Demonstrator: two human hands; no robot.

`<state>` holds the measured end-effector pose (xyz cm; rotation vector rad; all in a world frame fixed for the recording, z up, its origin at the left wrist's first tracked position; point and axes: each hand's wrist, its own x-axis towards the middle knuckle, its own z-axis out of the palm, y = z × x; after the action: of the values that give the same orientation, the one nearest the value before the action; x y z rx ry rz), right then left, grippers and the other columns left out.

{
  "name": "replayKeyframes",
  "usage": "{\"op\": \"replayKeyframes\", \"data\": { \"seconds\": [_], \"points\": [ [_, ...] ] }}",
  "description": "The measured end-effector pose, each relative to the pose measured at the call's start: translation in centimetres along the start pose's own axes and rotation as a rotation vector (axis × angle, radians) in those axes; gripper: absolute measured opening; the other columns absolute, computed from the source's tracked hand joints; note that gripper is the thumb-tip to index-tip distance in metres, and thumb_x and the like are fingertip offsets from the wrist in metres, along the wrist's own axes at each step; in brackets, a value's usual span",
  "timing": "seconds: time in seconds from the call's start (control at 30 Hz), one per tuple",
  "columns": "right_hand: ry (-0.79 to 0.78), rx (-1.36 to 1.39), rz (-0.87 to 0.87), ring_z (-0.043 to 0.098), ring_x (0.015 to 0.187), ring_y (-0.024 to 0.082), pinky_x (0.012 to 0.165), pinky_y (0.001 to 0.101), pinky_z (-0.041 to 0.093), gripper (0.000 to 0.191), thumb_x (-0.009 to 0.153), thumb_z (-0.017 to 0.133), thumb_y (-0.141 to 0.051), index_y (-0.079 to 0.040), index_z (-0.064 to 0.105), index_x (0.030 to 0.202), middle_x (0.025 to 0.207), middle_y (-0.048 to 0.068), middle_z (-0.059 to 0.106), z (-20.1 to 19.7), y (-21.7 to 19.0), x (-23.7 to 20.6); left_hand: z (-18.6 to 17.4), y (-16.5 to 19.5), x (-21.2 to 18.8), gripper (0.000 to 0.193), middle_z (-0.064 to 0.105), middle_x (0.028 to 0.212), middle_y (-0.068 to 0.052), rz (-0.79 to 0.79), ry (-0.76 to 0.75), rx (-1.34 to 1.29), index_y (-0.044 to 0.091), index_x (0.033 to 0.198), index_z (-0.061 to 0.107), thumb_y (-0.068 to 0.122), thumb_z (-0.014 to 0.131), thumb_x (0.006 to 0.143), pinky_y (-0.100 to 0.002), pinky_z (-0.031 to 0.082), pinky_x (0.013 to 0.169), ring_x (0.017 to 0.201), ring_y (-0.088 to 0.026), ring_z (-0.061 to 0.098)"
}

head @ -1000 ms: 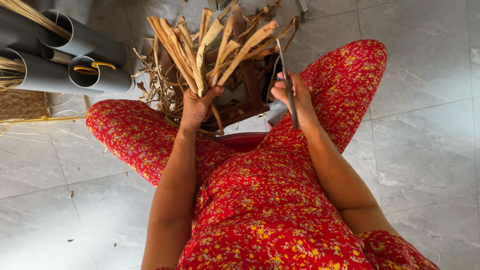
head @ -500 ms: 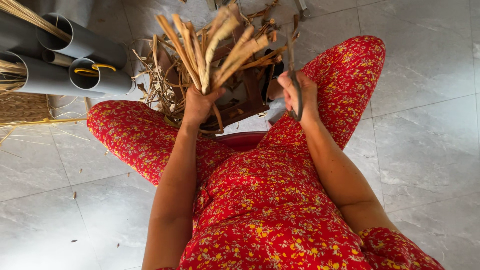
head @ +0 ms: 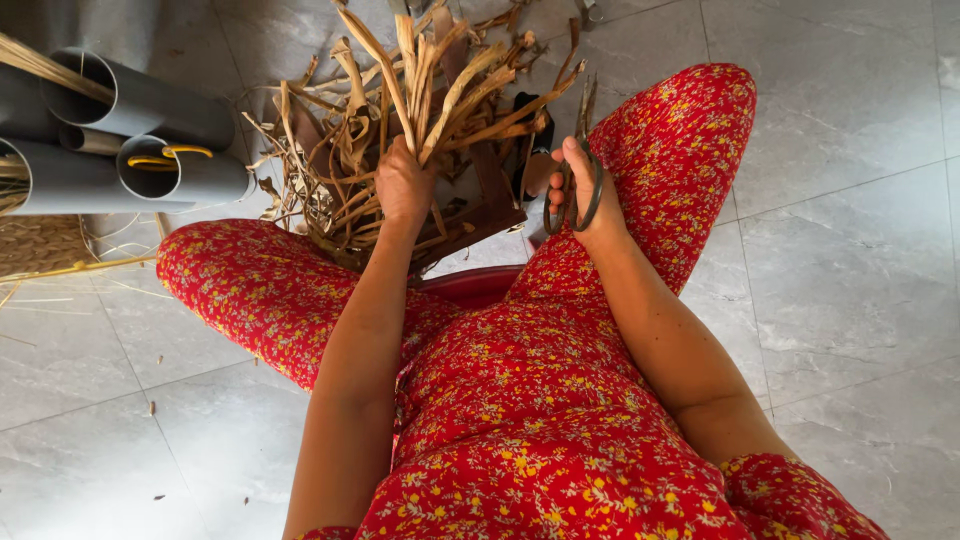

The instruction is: The person sits on a low stool and trims dried plant stalks with scissors, cutting off unwanted sections and setting trimmed pieces aside. They gather bundles of stalks, sort through the pile, and repeatedly cut the stalks to length throughout the episode.

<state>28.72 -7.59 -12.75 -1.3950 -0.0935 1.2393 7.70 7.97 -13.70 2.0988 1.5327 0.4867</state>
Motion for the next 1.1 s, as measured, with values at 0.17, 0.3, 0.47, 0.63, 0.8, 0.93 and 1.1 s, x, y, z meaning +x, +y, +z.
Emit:
{"op": "replayKeyframes", "data": {
  "seconds": [0.17, 0.3, 0.47, 0.63, 0.8, 0.93, 1.1],
  "points": [
    [-0.006, -0.013, -0.034, 0.057, 0.056, 0.012, 0.049, 0.0302, 0.048, 0.060, 0.090, 0.072, -0.054, -0.003, 0.060, 0.118, 0.073, 0.002, 0.059, 0.1, 0.0, -0.2, -0.5, 0.1, -0.3, 0.041, 0.074, 0.100, -0.021, -0.141, -0.002, -0.170, 0.003, 0.112, 0.065, 0.019, 0.088, 0.082, -0.050, 0.054, 0.081, 0.094, -0.042, 0.068],
    [0.005, -0.057, -0.073, 0.058, 0.059, 0.011, 0.050, 0.0288, 0.049, 0.059, 0.091, 0.072, -0.053, -0.003, 0.060, 0.119, 0.076, 0.002, 0.061, 0.2, -0.2, -0.6, -2.2, -1.1, -0.9, 0.033, 0.078, 0.101, -0.010, -0.180, 0.031, -0.628, 0.004, 0.114, 0.070, 0.012, 0.084, 0.085, -0.032, 0.059, 0.080, 0.089, -0.018, 0.074],
    [-0.046, -0.282, -0.228, 0.063, 0.075, 0.006, 0.059, 0.0232, 0.053, 0.055, 0.093, 0.070, -0.050, -0.004, 0.058, 0.120, 0.092, -0.001, 0.066, 0.7, 0.0, -0.9, -3.6, -3.2, -1.8, 0.032, 0.077, 0.109, -0.003, -0.008, 0.095, -0.917, 0.002, 0.119, 0.069, -0.003, 0.080, 0.089, -0.027, 0.056, 0.086, 0.097, -0.010, 0.069],
    [-0.101, -0.391, -0.389, 0.053, 0.074, 0.005, 0.059, 0.0210, 0.043, 0.057, 0.092, 0.078, -0.038, 0.000, 0.056, 0.127, 0.086, -0.003, 0.055, 0.9, 0.6, -0.4, -3.5, -4.0, -2.9, 0.031, 0.076, 0.111, -0.004, -0.012, 0.128, -0.938, 0.002, 0.122, 0.071, -0.001, 0.078, 0.092, -0.027, 0.056, 0.086, 0.098, -0.010, 0.068],
    [-0.141, -0.370, -0.503, 0.050, 0.078, 0.003, 0.066, 0.0197, 0.042, 0.058, 0.097, 0.081, -0.034, 0.003, 0.055, 0.133, 0.088, -0.005, 0.051, 0.4, -0.2, 0.2, -3.5, -4.1, -3.6, 0.027, 0.077, 0.107, -0.004, -0.014, 0.143, -0.846, 0.001, 0.118, 0.072, 0.000, 0.078, 0.093, -0.027, 0.056, 0.085, 0.096, -0.010, 0.068],
    [-0.105, -0.495, -0.503, 0.048, 0.071, 0.004, 0.061, 0.0205, 0.039, 0.051, 0.095, 0.081, -0.036, 0.001, 0.062, 0.124, 0.082, -0.006, 0.052, 0.2, -1.0, -0.1, -3.7, -4.1, -4.0, 0.028, 0.078, 0.108, -0.004, 0.050, 0.158, -0.767, 0.001, 0.117, 0.070, 0.001, 0.080, 0.091, -0.027, 0.056, 0.086, 0.097, -0.009, 0.068],
    [-0.020, -0.608, -0.567, 0.051, 0.067, 0.004, 0.055, 0.0213, 0.040, 0.042, 0.089, 0.086, -0.035, -0.004, 0.070, 0.112, 0.077, -0.006, 0.055, 0.7, -1.4, -0.7, -4.2, -4.6, -4.2, 0.025, 0.078, 0.106, -0.004, 0.038, 0.134, -0.750, 0.001, 0.117, 0.071, 0.002, 0.078, 0.093, -0.027, 0.056, 0.084, 0.096, -0.008, 0.068]
  ]
}}
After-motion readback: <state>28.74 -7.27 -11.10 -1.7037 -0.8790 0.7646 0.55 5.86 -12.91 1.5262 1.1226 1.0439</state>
